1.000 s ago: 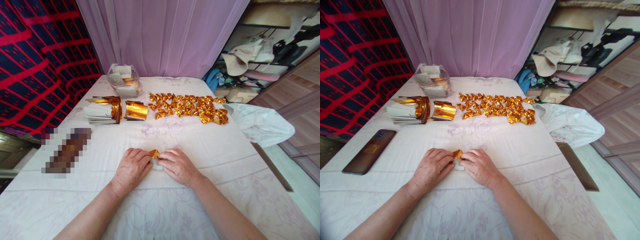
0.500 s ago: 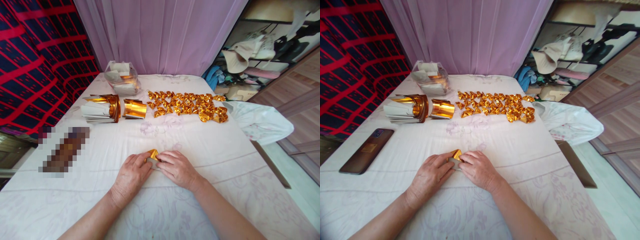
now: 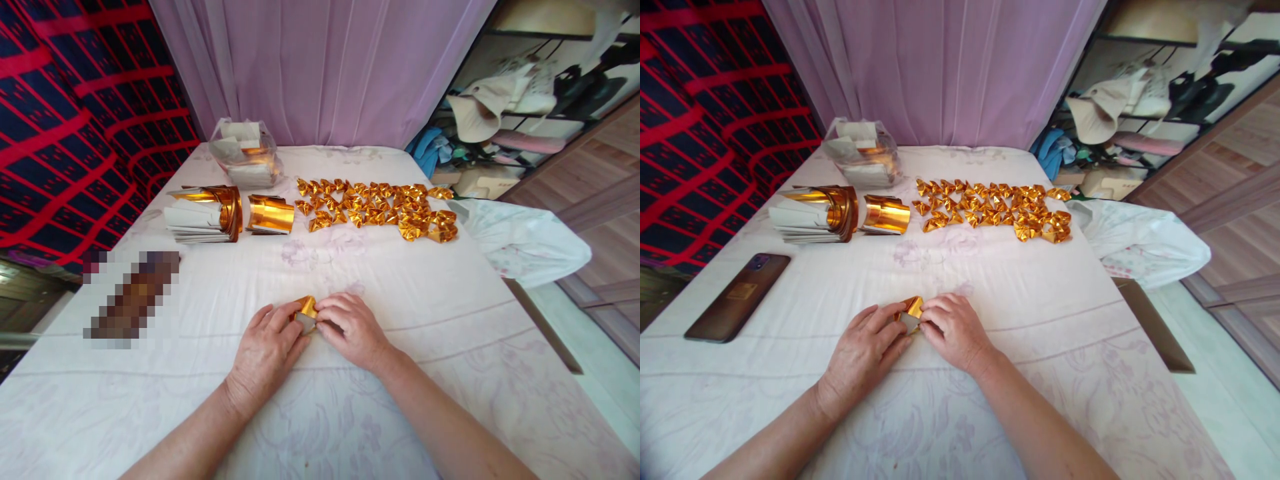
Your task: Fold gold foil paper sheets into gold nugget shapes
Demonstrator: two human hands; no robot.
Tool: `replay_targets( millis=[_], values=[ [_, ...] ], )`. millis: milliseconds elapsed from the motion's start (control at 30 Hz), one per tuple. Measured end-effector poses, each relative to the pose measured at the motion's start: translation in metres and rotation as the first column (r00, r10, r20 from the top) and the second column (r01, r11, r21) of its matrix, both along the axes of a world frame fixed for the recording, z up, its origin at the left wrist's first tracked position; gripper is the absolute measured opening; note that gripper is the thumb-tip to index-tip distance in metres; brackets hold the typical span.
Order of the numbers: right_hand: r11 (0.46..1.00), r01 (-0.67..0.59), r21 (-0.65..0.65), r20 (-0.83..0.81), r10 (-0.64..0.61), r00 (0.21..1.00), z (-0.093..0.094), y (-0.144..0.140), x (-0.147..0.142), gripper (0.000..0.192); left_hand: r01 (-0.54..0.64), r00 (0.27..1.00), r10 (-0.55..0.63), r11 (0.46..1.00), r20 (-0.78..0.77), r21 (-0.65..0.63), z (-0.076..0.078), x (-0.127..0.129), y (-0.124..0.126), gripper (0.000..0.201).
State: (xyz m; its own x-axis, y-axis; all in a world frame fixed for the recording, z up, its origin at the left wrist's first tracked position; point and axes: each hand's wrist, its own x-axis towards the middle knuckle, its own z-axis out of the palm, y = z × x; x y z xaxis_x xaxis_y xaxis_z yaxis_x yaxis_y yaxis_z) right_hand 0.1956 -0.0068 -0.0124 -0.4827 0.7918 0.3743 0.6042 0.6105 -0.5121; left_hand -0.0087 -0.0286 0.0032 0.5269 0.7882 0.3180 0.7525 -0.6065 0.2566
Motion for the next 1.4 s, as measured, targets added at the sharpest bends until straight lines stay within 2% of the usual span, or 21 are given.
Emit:
replay_targets(
  millis=[300, 633, 867, 1033, 1267, 1400],
  values=[
    [0.997, 0.075, 0.014, 0.016, -0.075, 0.997, -0.003, -0.001, -0.007, 0.010, -0.083, 0.994, 0.089, 0.993, 0.058, -0.087, -0.004, 0.005, 0.003, 0.012],
    [0.994, 0.109, 0.012, 0.061, -0.109, 0.992, -0.001, -0.002, -0.011, 0.008, -0.055, 0.995, 0.058, 0.998, 0.075, -0.039, -0.006, 0.004, 0.004, 0.016],
    [0.995, 0.096, 0.026, 0.031, -0.097, 0.995, -0.003, -0.002, -0.011, 0.008, 0.002, 0.996, 0.000, 1.000, 0.087, -0.025, -0.005, -0.001, 0.003, 0.020],
    [0.997, 0.074, 0.017, 0.020, -0.074, 0.997, -0.003, -0.001, -0.008, 0.008, -0.011, 0.996, 0.014, 1.000, 0.085, -0.027, -0.005, 0.000, 0.003, 0.019],
    [1.000, 0.021, -0.023, -0.121, -0.023, 0.992, -0.002, 0.000, 0.001, 0.017, -0.021, 0.994, 0.025, 0.999, 0.103, -0.039, -0.006, -0.001, 0.004, 0.019],
    [1.000, 0.028, 0.014, -0.082, -0.026, 0.996, -0.002, 0.000, 0.001, 0.018, -0.016, 0.994, 0.019, 1.000, 0.104, -0.022, -0.006, -0.001, 0.004, 0.018]
  ],
)
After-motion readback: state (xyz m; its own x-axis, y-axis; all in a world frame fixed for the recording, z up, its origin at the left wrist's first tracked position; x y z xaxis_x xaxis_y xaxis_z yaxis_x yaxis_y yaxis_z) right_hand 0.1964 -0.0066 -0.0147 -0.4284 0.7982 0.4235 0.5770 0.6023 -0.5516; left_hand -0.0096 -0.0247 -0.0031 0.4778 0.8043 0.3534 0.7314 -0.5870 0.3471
